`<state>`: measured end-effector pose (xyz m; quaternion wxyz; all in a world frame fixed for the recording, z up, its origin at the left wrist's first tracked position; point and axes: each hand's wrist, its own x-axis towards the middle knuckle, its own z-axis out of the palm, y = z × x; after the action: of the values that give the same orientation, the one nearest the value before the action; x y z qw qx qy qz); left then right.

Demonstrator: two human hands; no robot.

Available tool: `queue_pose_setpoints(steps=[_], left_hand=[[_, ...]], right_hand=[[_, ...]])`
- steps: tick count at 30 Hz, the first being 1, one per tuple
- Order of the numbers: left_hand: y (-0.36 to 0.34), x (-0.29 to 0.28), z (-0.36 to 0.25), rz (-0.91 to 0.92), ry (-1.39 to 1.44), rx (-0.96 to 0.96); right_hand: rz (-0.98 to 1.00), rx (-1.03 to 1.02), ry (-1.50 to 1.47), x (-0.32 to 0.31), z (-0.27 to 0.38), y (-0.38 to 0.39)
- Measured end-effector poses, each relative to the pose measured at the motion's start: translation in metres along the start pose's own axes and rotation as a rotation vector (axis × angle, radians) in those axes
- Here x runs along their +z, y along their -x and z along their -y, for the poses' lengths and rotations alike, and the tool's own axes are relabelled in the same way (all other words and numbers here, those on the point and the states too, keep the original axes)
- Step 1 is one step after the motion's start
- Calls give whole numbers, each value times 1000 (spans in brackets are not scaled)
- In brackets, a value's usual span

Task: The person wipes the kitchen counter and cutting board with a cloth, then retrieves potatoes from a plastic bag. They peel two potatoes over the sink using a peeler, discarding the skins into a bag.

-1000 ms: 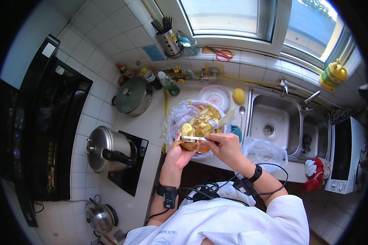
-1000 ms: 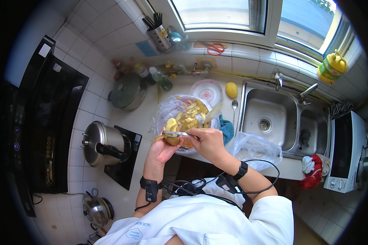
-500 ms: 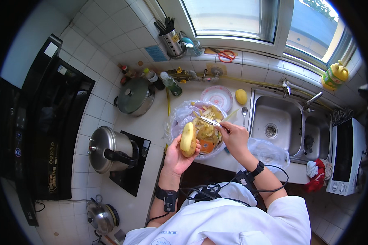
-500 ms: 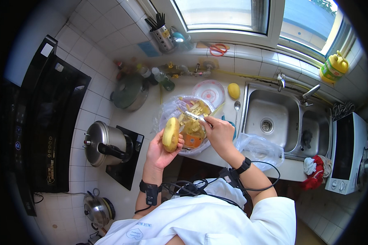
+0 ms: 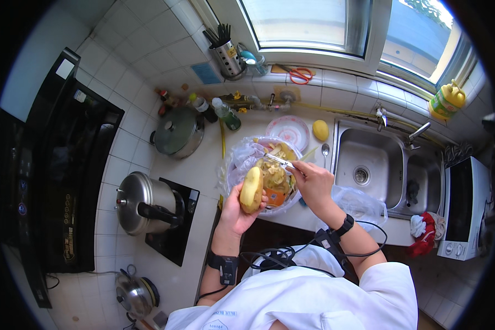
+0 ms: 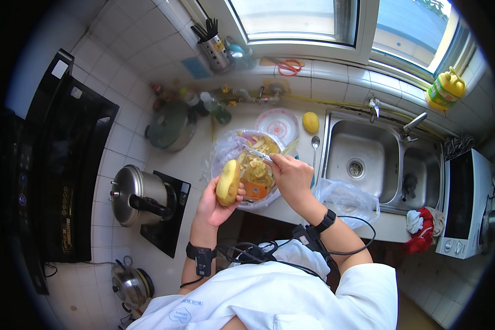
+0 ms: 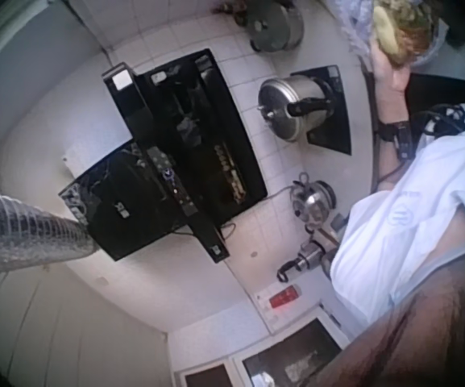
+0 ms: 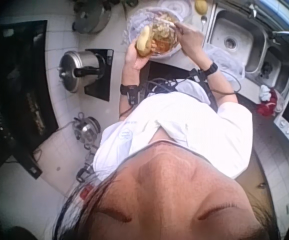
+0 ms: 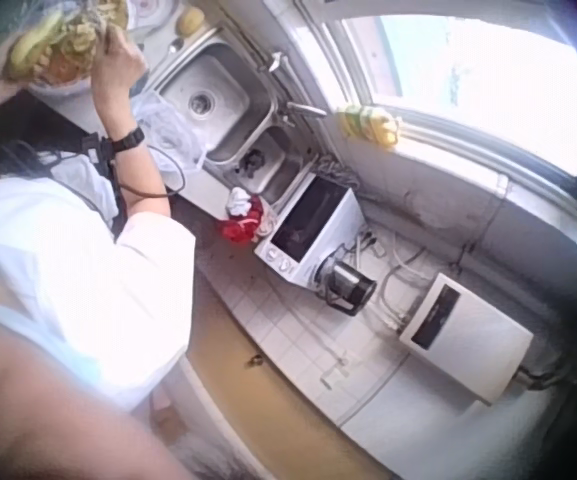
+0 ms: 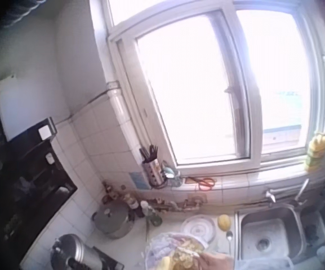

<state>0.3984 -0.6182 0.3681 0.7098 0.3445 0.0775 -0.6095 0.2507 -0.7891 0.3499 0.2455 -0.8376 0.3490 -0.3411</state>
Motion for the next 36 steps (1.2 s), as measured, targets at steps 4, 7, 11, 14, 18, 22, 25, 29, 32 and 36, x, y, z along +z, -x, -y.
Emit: queue_pose_setpoints(steps=[4, 7, 11, 14, 18, 22, 25, 29, 32, 36], left_hand=[[-2, 0, -8, 12, 101, 1], [5, 0, -7, -15, 152, 14], [4, 2, -10, -40, 74, 111], [2, 5, -9, -50, 26, 129], [-2, 7, -6, 3, 111, 115], [-5, 2, -7, 27, 218, 66], [-6, -2, -9, 75, 313, 19], [-9, 1, -8, -39, 223, 57], [-14, 7, -4, -97, 210, 91], [-17, 6, -2, -3, 258, 68]], right_hand=[[91, -61, 143, -3, -3, -1], [93, -72, 119, -6, -3, 2], [102, -41, -12, -6, -3, 3], [154, 55, -188, -4, -2, 4], [341, 280, -536, 1, 0, 2], [424, 383, -697, -1, -1, 3], [365, 346, -682, -5, 3, 3], [319, 200, -674, -13, 17, 6], [308, -45, -554, -19, 28, 8], [262, -278, -402, -23, 35, 7]])
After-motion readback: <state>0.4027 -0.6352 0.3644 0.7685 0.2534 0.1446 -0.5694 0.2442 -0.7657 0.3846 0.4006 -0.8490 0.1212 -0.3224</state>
